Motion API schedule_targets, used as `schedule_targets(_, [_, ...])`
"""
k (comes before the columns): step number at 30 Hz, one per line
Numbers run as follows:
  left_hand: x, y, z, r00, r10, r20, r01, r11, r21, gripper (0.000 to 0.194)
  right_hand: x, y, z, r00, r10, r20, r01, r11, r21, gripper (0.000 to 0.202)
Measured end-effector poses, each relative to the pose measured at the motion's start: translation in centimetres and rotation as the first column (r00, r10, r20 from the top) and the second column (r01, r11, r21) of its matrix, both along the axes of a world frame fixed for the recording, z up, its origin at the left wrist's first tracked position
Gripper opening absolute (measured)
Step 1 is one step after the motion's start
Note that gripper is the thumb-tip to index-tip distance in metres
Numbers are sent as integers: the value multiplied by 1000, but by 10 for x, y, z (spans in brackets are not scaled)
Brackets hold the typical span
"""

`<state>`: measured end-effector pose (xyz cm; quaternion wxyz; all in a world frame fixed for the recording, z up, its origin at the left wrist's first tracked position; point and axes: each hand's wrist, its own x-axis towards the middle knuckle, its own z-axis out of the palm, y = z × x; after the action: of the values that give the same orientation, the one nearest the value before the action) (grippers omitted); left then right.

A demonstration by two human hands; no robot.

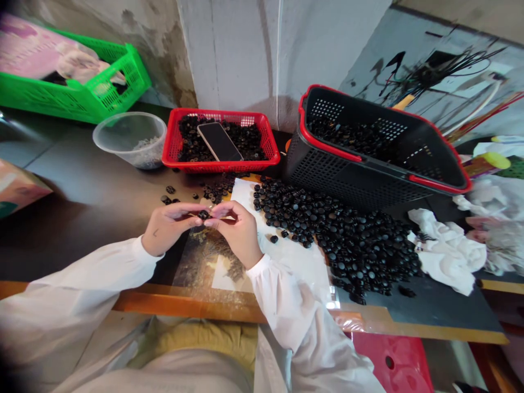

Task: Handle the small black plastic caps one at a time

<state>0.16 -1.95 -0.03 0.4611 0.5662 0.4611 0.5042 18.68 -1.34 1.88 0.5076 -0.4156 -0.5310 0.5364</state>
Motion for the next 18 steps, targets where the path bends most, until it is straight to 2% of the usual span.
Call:
schedule_targets(4, [0, 0, 1, 1000, 17, -26, -17, 1000, -2, 31, 1, 0, -1, 998, 8, -58, -7, 1000, 21, 28])
schedule_targets(11, [0, 4, 1, 998, 14, -56, -10, 996, 83, 29, 1, -3, -2, 998, 33, -45, -26, 991, 134, 7])
schedule_targets(15, [-1, 5, 1, 998, 12, -67, -3, 993, 120, 28, 1, -3, 0, 998, 46, -38, -42, 993, 111, 5])
schedule_targets(18, [-1, 5, -1, 997, 0, -79, 10, 991, 130, 28, 1, -3, 0, 1000, 25, 8, -25, 999, 48, 11])
